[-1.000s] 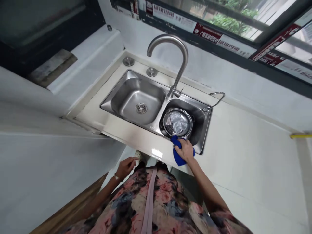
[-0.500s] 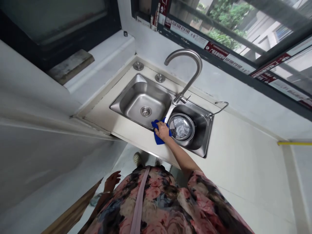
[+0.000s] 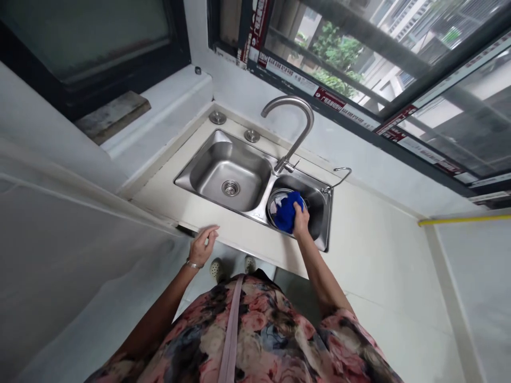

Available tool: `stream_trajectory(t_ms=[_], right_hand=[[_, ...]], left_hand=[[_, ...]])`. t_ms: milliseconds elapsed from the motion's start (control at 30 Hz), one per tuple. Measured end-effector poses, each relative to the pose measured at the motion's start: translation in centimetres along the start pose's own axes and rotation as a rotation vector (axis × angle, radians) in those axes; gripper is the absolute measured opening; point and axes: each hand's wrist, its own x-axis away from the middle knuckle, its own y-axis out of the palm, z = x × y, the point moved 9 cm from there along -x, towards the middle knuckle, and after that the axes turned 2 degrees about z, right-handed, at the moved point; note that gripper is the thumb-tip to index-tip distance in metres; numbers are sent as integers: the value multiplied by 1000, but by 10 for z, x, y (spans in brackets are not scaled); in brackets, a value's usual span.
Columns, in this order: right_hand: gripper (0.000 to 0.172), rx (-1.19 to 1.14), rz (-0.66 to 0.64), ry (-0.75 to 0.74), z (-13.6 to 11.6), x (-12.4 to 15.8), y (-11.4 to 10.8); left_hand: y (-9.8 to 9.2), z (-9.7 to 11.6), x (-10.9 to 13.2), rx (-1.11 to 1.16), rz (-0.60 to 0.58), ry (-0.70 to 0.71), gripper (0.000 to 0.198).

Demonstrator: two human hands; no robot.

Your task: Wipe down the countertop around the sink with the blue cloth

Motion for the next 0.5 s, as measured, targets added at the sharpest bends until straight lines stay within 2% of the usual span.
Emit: stream_trajectory(t_ms=[67,133,200,267,367,500], right_hand=[[55,291,-128,-77,16,30,-7],[54,545,-296,-236,27,61,1],[52,724,-402,-438,30,88,14],[50,877,-421,-547,29,102,26],[51,1077,-419,-515,28,100,45],[49,1218,-491,-474,20,90,75]], left_hand=[[3,7,-18,-9,31,55,40],[4,3,-34,-9,73,29,39],[2,-9,-46,9,138,-68,38],[-2,-23,-54,50,228,-192,36],[-3,-34,-60,80,325,-323,35],[-1,-26,-59,-39,357,-318,33]])
